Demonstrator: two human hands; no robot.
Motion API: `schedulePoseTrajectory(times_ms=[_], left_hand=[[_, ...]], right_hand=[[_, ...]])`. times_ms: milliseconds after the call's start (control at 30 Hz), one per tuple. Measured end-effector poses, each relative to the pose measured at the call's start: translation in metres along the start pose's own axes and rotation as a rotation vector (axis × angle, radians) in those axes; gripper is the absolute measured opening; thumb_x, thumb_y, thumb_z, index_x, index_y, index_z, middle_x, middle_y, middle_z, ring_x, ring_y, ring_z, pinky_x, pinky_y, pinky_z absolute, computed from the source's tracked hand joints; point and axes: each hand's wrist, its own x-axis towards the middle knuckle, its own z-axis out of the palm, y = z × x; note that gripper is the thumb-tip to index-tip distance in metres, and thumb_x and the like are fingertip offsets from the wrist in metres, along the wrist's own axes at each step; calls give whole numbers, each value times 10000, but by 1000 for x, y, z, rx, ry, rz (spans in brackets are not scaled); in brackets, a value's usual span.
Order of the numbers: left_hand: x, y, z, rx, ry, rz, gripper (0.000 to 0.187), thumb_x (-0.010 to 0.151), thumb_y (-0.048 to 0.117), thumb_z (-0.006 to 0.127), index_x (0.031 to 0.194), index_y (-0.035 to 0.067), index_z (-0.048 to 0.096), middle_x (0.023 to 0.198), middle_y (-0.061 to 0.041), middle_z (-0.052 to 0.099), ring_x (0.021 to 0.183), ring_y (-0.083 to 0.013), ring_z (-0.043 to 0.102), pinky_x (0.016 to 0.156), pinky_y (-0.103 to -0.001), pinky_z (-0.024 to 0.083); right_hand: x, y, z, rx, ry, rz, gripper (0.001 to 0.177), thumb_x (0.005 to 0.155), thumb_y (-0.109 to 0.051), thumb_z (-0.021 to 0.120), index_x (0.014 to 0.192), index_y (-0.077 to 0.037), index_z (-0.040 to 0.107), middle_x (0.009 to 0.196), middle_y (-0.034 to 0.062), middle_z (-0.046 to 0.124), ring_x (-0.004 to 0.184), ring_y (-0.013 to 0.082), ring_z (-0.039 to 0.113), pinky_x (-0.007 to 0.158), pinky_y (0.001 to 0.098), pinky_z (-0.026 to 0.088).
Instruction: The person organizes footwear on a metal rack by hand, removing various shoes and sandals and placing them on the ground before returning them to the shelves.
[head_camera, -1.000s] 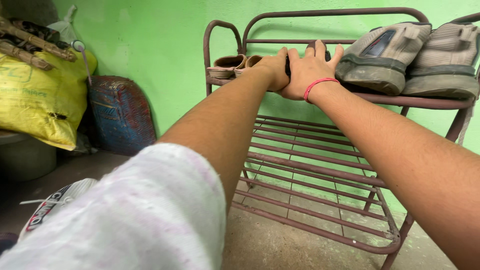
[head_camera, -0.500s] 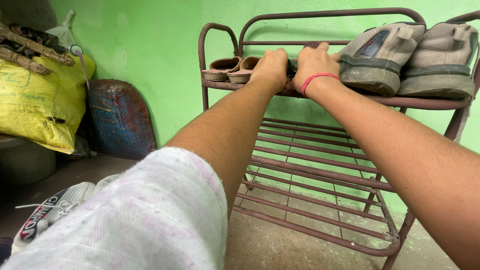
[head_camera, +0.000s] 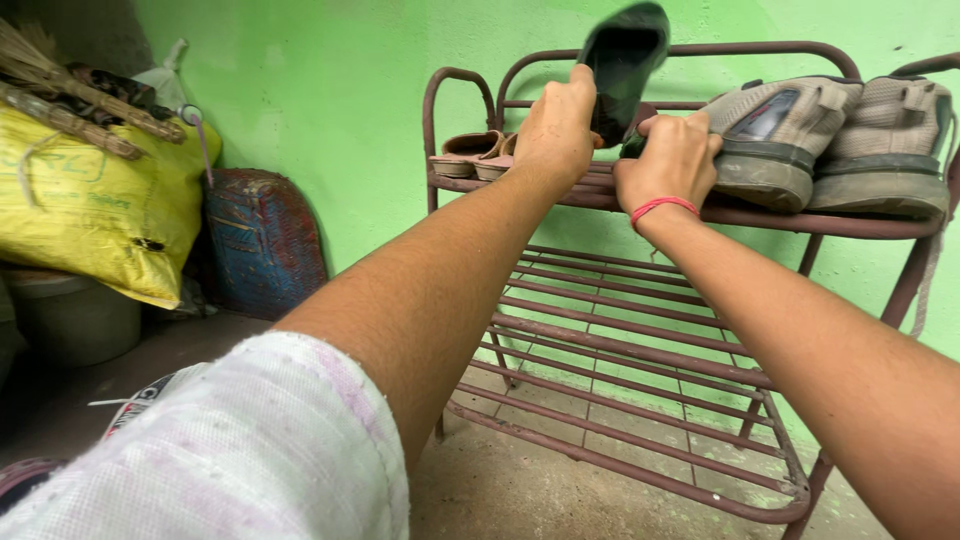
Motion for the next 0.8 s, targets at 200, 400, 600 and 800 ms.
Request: schedulePoseTrajectory(times_ms=[200, 400, 600, 800], left_hand=[[-15, -7, -17, 35, -89, -3, 565, 741, 137, 877, 1157, 10, 516, 1070, -238, 699, 1066, -402, 682, 847, -479, 571], [-18, -16, -35, -70, -58, -228, 575, 746, 209, 884, 1168, -4, 557, 1111, -214, 710, 1076, -351, 711, 870, -432, 597], [-26, -21, -42, -79, -26, -295, 519, 765, 205, 872, 1150, -14, 602, 1132, -222, 706, 1094, -366, 701, 865, -434, 604], [-36, -28, -52, -61, -43, -210, 549, 760, 200, 879, 1163, -40, 594, 1128, -250, 701, 1099, -380, 692, 888, -433, 591]], right_hand=[[1, -17, -16, 31, 33, 80, 322, 684, -119, 798, 1003, -165, 794, 1227, 150, 613, 1149, 401, 560, 870, 503, 520], [1, -39, -29, 62, 99, -76, 294, 716, -143, 760, 1007, -163, 803, 1167, 138, 621, 1136, 378, 531, 813, 512, 497], [-20, -76, -34, 113, 168, -202, 420, 623, -115, 806, 1042, -114, 770, 1116, 144, 589, 1143, 378, 486, 784, 489, 527], [-44, -83, -42, 135, 150, -275, 441, 628, -97, 850, 1060, -94, 759, 1118, 128, 561, 1171, 358, 466, 741, 492, 523]])
